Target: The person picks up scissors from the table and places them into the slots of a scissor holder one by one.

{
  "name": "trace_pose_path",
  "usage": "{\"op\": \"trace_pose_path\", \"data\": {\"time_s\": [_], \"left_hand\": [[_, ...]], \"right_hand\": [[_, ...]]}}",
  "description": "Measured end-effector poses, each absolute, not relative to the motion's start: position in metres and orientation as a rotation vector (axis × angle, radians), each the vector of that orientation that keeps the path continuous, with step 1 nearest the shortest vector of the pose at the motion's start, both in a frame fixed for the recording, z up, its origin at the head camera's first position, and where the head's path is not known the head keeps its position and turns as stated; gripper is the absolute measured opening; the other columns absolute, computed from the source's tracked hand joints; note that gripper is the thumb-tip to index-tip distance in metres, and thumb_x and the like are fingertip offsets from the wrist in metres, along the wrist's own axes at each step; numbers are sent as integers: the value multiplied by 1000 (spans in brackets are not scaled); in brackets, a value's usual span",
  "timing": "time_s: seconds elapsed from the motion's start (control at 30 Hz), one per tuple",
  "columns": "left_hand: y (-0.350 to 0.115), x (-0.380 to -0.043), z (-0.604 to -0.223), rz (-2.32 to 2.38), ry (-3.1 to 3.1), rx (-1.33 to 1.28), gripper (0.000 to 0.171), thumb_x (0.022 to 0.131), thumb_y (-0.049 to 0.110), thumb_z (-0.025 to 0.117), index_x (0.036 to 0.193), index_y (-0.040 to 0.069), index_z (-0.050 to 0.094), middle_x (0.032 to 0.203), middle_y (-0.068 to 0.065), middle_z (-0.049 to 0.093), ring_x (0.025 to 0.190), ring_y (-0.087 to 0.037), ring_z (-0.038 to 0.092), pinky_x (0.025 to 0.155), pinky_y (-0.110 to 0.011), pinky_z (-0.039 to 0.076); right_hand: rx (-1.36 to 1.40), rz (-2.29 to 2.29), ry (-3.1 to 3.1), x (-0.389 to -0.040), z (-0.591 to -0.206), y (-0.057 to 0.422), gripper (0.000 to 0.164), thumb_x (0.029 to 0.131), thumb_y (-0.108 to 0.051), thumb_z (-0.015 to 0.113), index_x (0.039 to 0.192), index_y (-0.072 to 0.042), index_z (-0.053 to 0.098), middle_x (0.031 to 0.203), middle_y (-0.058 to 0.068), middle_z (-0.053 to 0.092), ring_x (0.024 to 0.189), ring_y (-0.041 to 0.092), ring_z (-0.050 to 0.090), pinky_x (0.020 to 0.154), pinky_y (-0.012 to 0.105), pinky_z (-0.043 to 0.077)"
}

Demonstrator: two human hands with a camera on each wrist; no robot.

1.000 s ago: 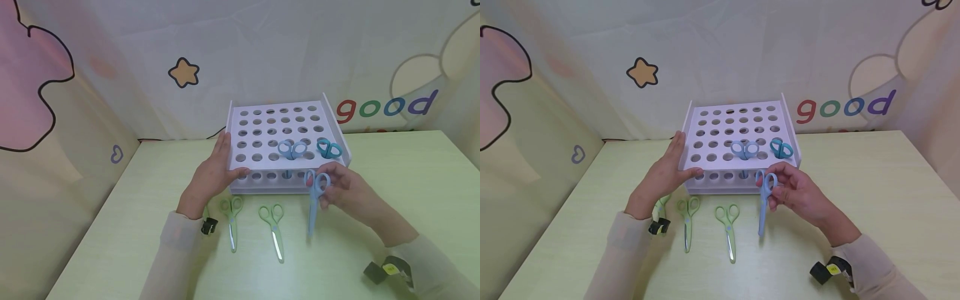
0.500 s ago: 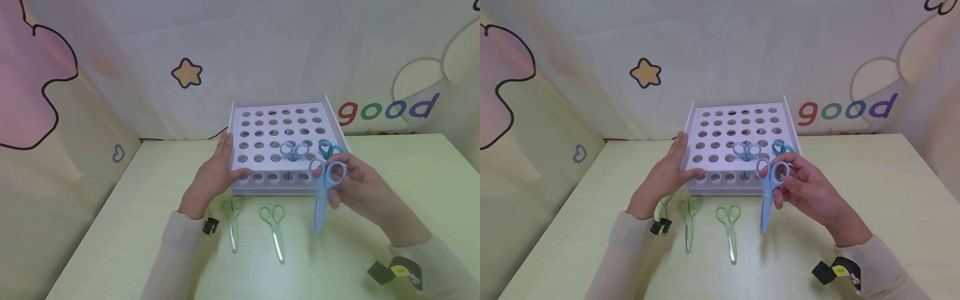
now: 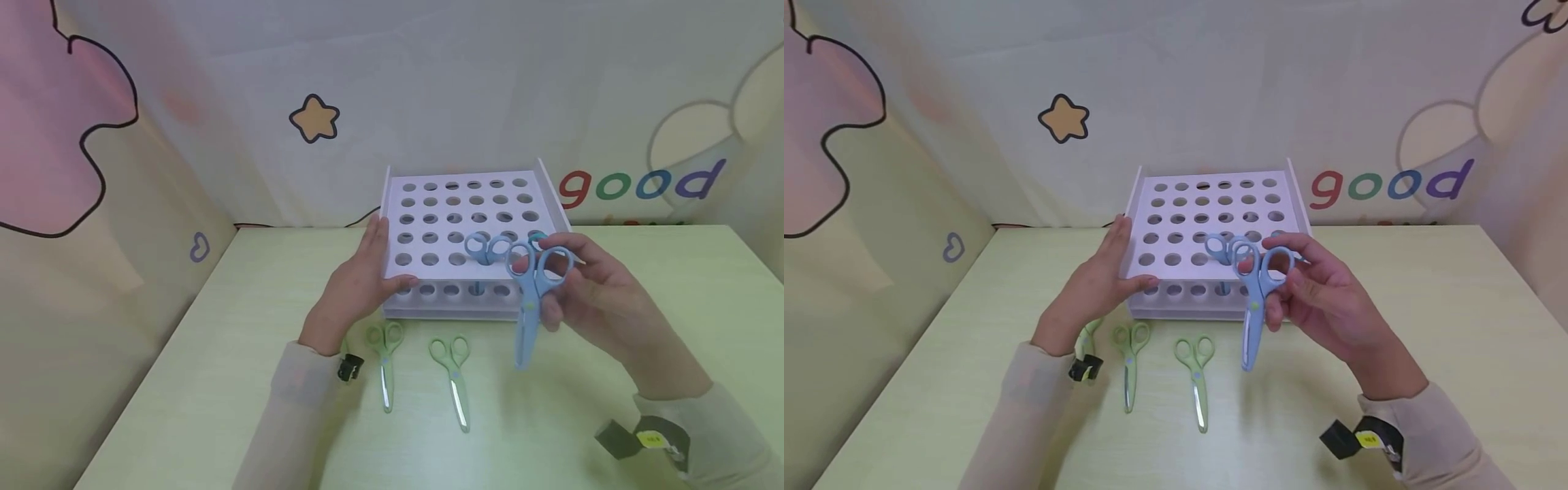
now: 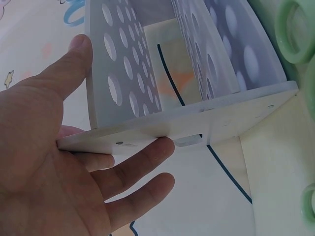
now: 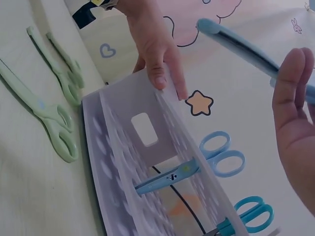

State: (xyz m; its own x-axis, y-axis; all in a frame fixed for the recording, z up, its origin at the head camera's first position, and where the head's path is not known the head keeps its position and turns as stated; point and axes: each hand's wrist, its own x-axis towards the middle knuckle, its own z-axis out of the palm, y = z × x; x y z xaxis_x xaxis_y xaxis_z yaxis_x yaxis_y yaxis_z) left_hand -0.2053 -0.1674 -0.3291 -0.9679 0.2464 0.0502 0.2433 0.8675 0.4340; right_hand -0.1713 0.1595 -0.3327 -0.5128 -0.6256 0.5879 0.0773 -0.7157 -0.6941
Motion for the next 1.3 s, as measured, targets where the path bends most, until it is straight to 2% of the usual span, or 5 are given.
{"op": "trace_pose_path", "data": {"time_s": [0.27, 0.87, 1.0, 1.2, 1.3], "left_hand": [[-166, -204, -325, 692, 3017, 386, 109, 91, 52, 71, 163, 11, 0, 169, -4, -8, 102, -25, 59, 70, -34, 48], [-169, -203, -326, 709, 3018, 363, 110, 90, 51, 72, 163, 12, 0, 169, -3, -8, 97, -25, 59, 68, -33, 47], [-169, -202, -327, 698, 3020, 366, 110, 91, 51, 72, 163, 12, 0, 169, -4, -7, 97, -24, 59, 68, -33, 47], [-168, -203, -326, 692, 3025, 375, 109, 91, 51, 72, 163, 12, 0, 169, -5, -6, 99, -24, 59, 67, -33, 46], [-167, -204, -326, 695, 3025, 382, 110, 91, 51, 72, 163, 12, 0, 169, -5, -7, 98, -25, 60, 67, -33, 47]], "right_hand": [[-1044, -2366, 1246, -163, -323, 153, 41, 109, 3, 23, 147, 5, 40, 130, 22, 52, 83, 23, 58, 77, 27, 50], [-851, -2605, 1252, -159, -315, 142, 29, 109, -6, 36, 126, 4, 58, 111, 22, 66, 69, 21, 59, 66, 27, 54], [-810, -2639, 1348, -157, -314, 138, 27, 108, -5, 42, 123, 6, 60, 106, 22, 69, 71, 23, 63, 65, 26, 55], [-890, -2627, 1391, -157, -313, 135, 28, 108, -2, 39, 124, 8, 59, 110, 24, 68, 70, 24, 62, 69, 26, 56], [-904, -2628, 1403, -157, -312, 134, 29, 108, -1, 40, 126, 9, 59, 111, 23, 68, 77, 25, 64, 70, 26, 56]]}}
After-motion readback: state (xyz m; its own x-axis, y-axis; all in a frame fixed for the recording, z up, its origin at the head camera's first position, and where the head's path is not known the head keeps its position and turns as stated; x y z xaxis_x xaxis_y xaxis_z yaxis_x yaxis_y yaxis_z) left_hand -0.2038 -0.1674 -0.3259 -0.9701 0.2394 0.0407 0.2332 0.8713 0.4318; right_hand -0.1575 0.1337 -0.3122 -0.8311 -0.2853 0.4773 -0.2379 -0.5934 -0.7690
